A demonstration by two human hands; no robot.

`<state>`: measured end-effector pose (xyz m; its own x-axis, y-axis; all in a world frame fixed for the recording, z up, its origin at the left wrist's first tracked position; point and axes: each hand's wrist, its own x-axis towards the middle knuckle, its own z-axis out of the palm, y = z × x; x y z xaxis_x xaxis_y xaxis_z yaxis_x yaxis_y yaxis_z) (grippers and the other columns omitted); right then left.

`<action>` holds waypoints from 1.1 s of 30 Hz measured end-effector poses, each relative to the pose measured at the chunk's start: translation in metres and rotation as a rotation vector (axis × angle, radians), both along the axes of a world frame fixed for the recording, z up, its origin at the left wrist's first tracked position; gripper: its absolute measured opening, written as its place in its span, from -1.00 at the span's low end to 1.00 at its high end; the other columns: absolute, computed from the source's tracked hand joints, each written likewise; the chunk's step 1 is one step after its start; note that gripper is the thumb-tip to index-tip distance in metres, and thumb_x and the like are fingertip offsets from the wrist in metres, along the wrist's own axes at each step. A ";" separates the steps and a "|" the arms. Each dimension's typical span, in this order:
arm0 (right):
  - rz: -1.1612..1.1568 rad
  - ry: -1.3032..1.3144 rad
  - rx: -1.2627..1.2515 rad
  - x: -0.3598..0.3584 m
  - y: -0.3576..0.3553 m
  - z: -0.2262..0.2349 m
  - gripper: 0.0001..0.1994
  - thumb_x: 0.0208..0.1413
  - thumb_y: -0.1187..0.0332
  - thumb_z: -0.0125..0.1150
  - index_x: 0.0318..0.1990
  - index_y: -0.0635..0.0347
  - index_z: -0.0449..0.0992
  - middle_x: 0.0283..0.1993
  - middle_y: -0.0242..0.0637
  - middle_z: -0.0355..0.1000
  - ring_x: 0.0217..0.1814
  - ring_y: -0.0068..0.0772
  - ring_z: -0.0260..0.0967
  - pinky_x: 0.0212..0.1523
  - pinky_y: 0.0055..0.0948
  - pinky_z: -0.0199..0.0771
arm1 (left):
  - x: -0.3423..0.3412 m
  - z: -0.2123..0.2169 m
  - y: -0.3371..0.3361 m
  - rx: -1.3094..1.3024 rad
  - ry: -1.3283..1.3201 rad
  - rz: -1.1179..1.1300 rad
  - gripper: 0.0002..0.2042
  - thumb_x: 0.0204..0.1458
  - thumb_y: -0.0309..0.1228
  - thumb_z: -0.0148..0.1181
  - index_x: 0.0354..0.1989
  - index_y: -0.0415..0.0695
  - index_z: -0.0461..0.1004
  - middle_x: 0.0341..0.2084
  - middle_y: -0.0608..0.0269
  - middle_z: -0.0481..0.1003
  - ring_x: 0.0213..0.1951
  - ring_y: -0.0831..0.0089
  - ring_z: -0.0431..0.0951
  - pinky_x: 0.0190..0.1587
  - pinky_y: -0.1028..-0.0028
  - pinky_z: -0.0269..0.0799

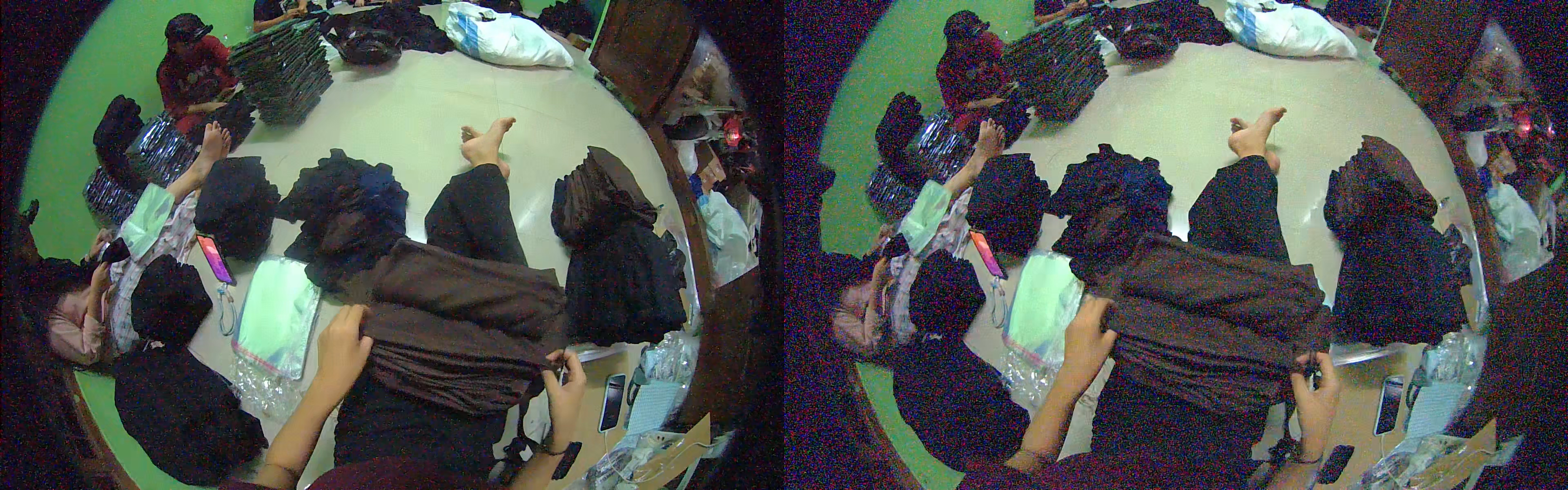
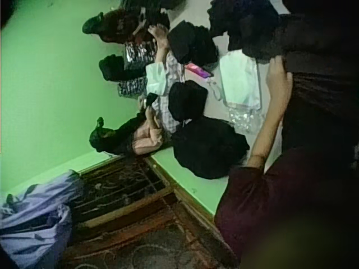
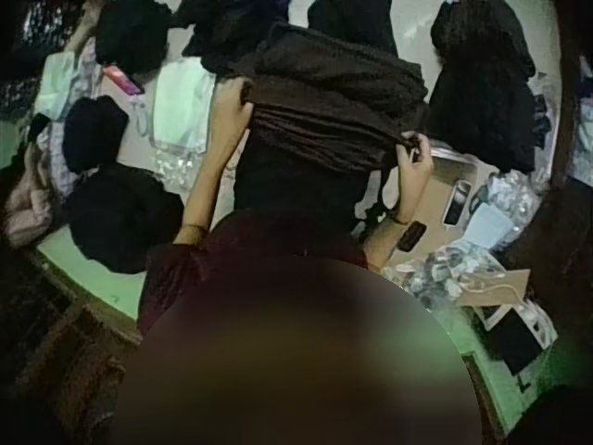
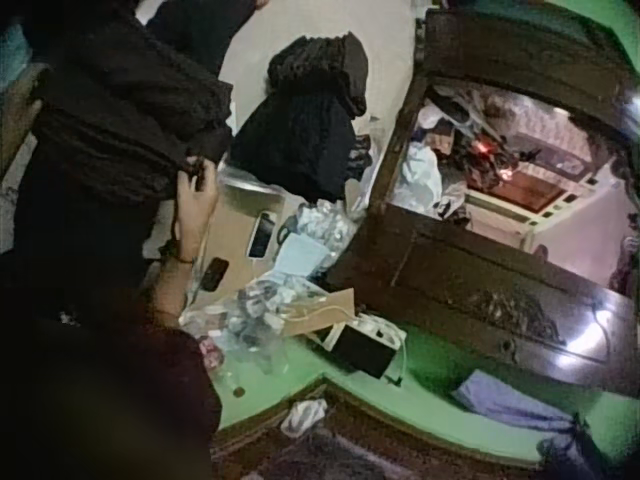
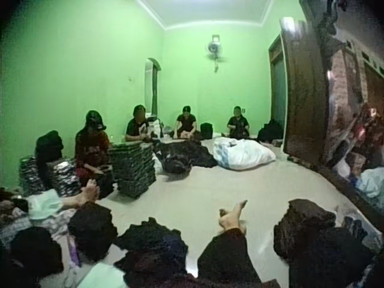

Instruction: The person sits on the floor and uses a small blade to trim loose threads from a brown garment. They repeatedly pull threads and cut them close to the fabric, then place the garment aside.

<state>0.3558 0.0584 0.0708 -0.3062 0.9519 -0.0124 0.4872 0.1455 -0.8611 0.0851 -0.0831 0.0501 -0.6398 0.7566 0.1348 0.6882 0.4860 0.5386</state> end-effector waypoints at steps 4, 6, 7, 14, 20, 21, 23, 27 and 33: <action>0.154 -0.270 -0.008 0.012 -0.001 0.014 -0.62 -0.18 0.36 0.25 -0.17 0.24 0.32 -0.20 -0.22 0.29 -0.13 -0.27 0.25 -0.09 -0.41 0.23 | 0.006 0.002 -0.015 0.074 -0.146 -0.005 -0.76 -0.22 -0.54 0.13 -0.30 -0.25 0.35 -0.43 0.04 0.41 -0.39 0.13 0.45 -0.37 0.33 0.35; 0.082 -0.165 -0.047 0.008 0.000 0.022 -0.60 -0.17 0.36 0.24 -0.14 0.24 0.30 -0.14 -0.20 0.27 -0.07 -0.30 0.23 -0.07 -0.42 0.21 | 0.008 0.004 -0.020 0.087 -0.231 0.010 -0.81 -0.18 -0.54 0.12 -0.33 -0.28 0.37 -0.46 0.03 0.42 -0.42 0.16 0.46 -0.38 0.35 0.35; 0.014 -0.153 -0.083 0.005 0.002 0.026 -0.59 -0.16 0.36 0.24 -0.12 0.24 0.29 -0.12 -0.20 0.26 -0.04 -0.31 0.22 -0.06 -0.42 0.20 | 0.009 0.006 -0.022 0.102 -0.261 0.013 -0.83 -0.15 -0.54 0.11 -0.35 -0.28 0.38 -0.47 0.03 0.43 -0.44 0.18 0.46 -0.38 0.37 0.35; 0.303 -0.098 0.077 -0.070 -0.018 0.023 -0.57 -0.24 0.24 0.35 -0.24 0.30 0.37 -0.32 -0.09 0.41 -0.28 -0.22 0.41 -0.24 -0.39 0.35 | 0.007 0.013 -0.030 0.140 -0.310 0.030 -0.91 -0.11 -0.53 0.11 -0.43 -0.30 0.42 -0.53 0.06 0.44 -0.53 0.31 0.45 -0.45 0.47 0.34; 0.635 -0.214 0.197 -0.128 -0.047 -0.004 -0.62 -0.22 0.13 0.31 -0.43 0.28 0.39 -0.58 -0.10 0.38 -0.55 -0.13 0.39 -0.54 -0.37 0.37 | 0.004 0.014 -0.035 0.162 -0.376 0.065 -0.90 -0.09 -0.50 0.13 -0.44 -0.29 0.45 -0.58 0.16 0.46 -0.54 0.51 0.44 -0.46 0.55 0.33; 0.652 -0.243 0.224 -0.131 -0.049 -0.006 -0.63 -0.21 0.13 0.29 -0.44 0.27 0.39 -0.59 -0.10 0.38 -0.57 -0.11 0.39 -0.56 -0.36 0.37 | 0.003 0.013 -0.036 0.170 -0.427 0.081 -0.90 -0.09 -0.50 0.13 -0.44 -0.28 0.44 -0.57 0.18 0.46 -0.55 0.52 0.44 -0.47 0.55 0.33; 0.679 -0.269 0.234 -0.133 -0.052 -0.010 -0.65 -0.18 0.14 0.27 -0.46 0.27 0.38 -0.60 -0.09 0.37 -0.58 -0.09 0.37 -0.57 -0.33 0.37 | 0.002 0.010 -0.038 0.141 -0.561 0.154 -0.91 -0.08 -0.50 0.12 -0.44 -0.28 0.43 -0.55 0.20 0.46 -0.56 0.54 0.43 -0.48 0.56 0.33; 0.696 -0.255 0.220 -0.134 -0.056 -0.012 -0.68 -0.16 0.16 0.25 -0.46 0.26 0.37 -0.61 -0.09 0.37 -0.58 -0.09 0.37 -0.58 -0.32 0.37 | 0.001 0.003 -0.040 0.249 -0.767 0.170 -0.90 -0.05 -0.49 0.11 -0.42 -0.27 0.44 -0.58 0.30 0.43 -0.56 0.64 0.39 -0.50 0.62 0.31; 0.716 -0.277 0.248 -0.135 -0.059 -0.011 -0.70 -0.15 0.19 0.24 -0.44 0.24 0.36 -0.61 -0.10 0.37 -0.58 -0.11 0.38 -0.59 -0.32 0.36 | -0.005 -0.007 -0.043 0.209 -0.934 0.144 -0.89 -0.06 -0.48 0.13 -0.40 -0.27 0.44 -0.59 0.33 0.42 -0.58 0.63 0.38 -0.52 0.63 0.31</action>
